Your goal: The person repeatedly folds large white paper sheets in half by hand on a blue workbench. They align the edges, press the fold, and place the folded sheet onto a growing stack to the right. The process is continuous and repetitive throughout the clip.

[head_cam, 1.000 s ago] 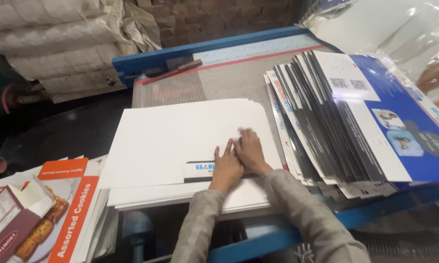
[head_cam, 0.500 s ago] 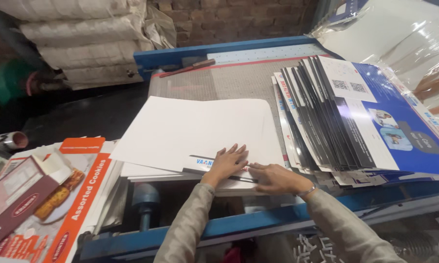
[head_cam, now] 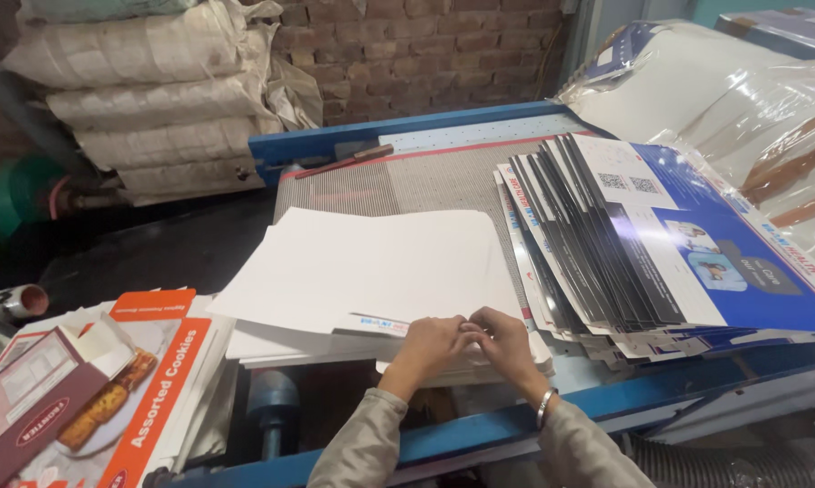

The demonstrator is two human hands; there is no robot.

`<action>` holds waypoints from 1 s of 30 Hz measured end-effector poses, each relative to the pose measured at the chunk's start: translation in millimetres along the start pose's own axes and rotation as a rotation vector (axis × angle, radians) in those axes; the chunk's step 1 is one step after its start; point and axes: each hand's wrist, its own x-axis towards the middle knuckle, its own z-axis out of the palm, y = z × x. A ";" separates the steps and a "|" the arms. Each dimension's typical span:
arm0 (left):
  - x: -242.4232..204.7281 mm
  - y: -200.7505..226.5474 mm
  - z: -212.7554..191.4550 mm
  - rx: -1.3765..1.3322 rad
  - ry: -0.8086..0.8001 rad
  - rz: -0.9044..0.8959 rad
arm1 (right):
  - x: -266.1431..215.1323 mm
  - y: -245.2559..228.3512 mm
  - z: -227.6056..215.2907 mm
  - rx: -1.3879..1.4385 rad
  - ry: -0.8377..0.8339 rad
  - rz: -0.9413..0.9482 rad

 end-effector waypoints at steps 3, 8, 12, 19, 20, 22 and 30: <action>2.7 -11.0 5.1 -0.034 -0.020 0.036 | 5.9 0.7 -1.9 0.203 -0.032 -0.003; -2.2 -20.5 8.8 -0.034 0.002 0.066 | -0.3 -6.3 2.9 0.168 0.025 -0.010; -2.7 -33.4 -5.5 -0.101 -0.049 -0.024 | -1.3 -10.0 -3.3 0.029 0.119 -0.086; -27.3 -127.2 -17.9 -0.268 0.062 -0.049 | -5.9 -12.2 -19.9 0.067 0.319 -0.071; -34.0 -135.9 -24.1 -0.178 0.059 -0.081 | -7.0 -12.4 -20.2 0.057 0.342 -0.062; -40.7 -142.6 -39.9 0.002 0.059 -0.141 | -7.6 -12.2 -19.4 0.103 0.352 -0.045; -42.6 -83.0 -68.2 0.241 0.393 0.009 | -1.8 10.7 -10.2 0.192 0.539 0.024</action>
